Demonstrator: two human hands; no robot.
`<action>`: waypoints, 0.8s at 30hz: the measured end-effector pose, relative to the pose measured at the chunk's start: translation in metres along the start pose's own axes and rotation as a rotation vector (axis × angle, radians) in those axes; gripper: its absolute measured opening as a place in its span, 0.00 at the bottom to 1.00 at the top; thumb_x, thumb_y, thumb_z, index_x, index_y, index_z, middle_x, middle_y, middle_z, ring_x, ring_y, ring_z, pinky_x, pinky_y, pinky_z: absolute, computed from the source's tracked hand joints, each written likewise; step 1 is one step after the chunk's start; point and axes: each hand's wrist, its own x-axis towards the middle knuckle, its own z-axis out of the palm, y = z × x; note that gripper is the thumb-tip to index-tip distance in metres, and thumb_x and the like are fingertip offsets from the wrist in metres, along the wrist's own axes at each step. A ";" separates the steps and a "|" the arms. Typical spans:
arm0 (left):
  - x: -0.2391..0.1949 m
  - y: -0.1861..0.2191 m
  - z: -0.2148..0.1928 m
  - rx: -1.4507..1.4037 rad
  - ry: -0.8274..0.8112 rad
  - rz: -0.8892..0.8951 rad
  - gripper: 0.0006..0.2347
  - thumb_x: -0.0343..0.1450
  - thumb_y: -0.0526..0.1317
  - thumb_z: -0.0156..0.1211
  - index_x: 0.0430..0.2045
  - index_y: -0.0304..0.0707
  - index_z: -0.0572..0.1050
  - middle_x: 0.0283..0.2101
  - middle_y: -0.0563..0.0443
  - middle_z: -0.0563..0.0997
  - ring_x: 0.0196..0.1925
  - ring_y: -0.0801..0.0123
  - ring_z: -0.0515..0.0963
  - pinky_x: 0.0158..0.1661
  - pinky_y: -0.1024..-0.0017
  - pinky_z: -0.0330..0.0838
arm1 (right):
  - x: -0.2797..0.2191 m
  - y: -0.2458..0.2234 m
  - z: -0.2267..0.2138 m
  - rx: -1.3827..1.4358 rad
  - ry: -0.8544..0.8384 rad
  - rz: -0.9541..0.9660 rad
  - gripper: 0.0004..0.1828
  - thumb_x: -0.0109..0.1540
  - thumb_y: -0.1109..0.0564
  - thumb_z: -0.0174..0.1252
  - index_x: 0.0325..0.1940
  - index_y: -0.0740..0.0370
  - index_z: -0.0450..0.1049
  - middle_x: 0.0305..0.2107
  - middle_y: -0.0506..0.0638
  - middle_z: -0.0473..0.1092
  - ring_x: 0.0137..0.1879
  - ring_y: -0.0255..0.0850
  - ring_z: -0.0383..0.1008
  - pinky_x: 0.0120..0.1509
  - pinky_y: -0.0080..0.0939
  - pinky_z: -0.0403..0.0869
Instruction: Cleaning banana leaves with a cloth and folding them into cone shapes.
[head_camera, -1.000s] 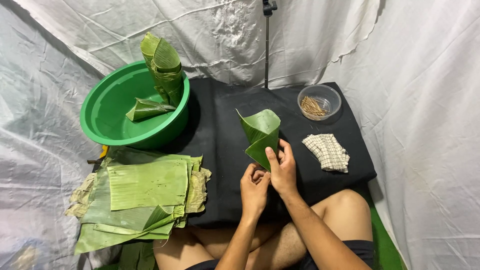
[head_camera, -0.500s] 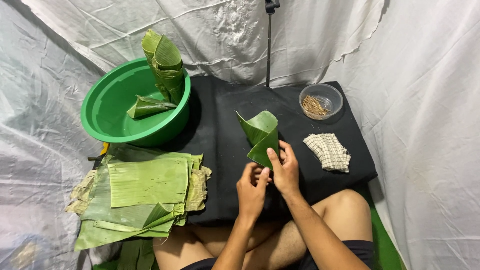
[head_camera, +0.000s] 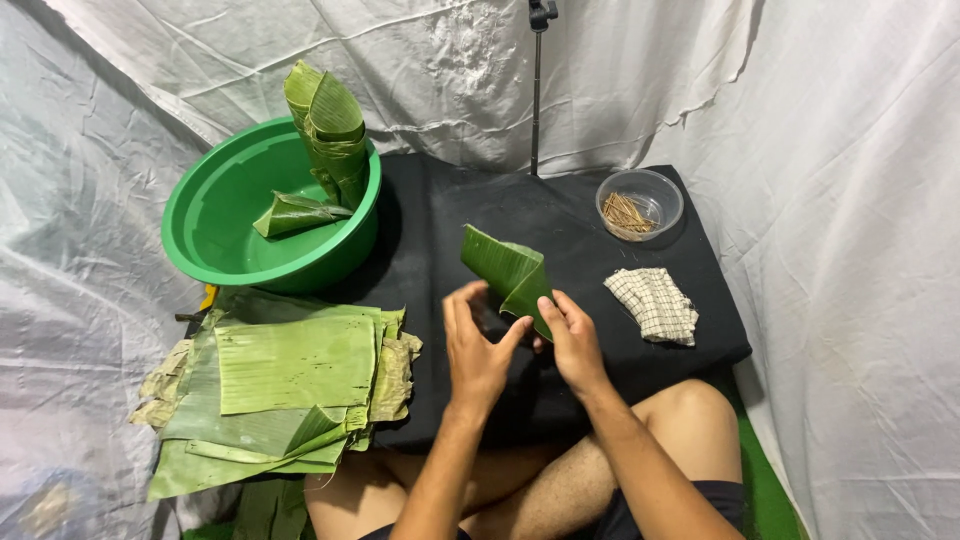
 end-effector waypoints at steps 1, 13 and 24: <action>0.009 0.008 -0.007 0.000 0.001 0.000 0.31 0.57 0.44 0.81 0.53 0.38 0.71 0.48 0.41 0.74 0.52 0.46 0.76 0.54 0.57 0.71 | 0.005 0.004 -0.008 0.000 -0.001 -0.001 0.19 0.69 0.49 0.55 0.56 0.66 0.76 0.25 0.57 0.76 0.25 0.38 0.76 0.27 0.37 0.79; 0.080 0.026 -0.037 0.524 -0.872 -0.181 0.23 0.51 0.59 0.78 0.31 0.49 0.79 0.32 0.43 0.85 0.42 0.42 0.84 0.42 0.54 0.72 | 0.013 -0.049 -0.040 -0.323 -0.482 0.117 0.16 0.64 0.50 0.54 0.31 0.60 0.83 0.16 0.55 0.76 0.18 0.38 0.71 0.24 0.35 0.67; 0.071 -0.006 -0.019 -0.216 -0.850 -0.576 0.16 0.50 0.33 0.81 0.26 0.32 0.79 0.25 0.48 0.85 0.26 0.72 0.82 0.32 0.78 0.77 | 0.003 -0.059 -0.051 -0.126 -0.378 0.131 0.23 0.56 0.63 0.68 0.55 0.71 0.76 0.27 0.65 0.77 0.27 0.45 0.79 0.30 0.44 0.83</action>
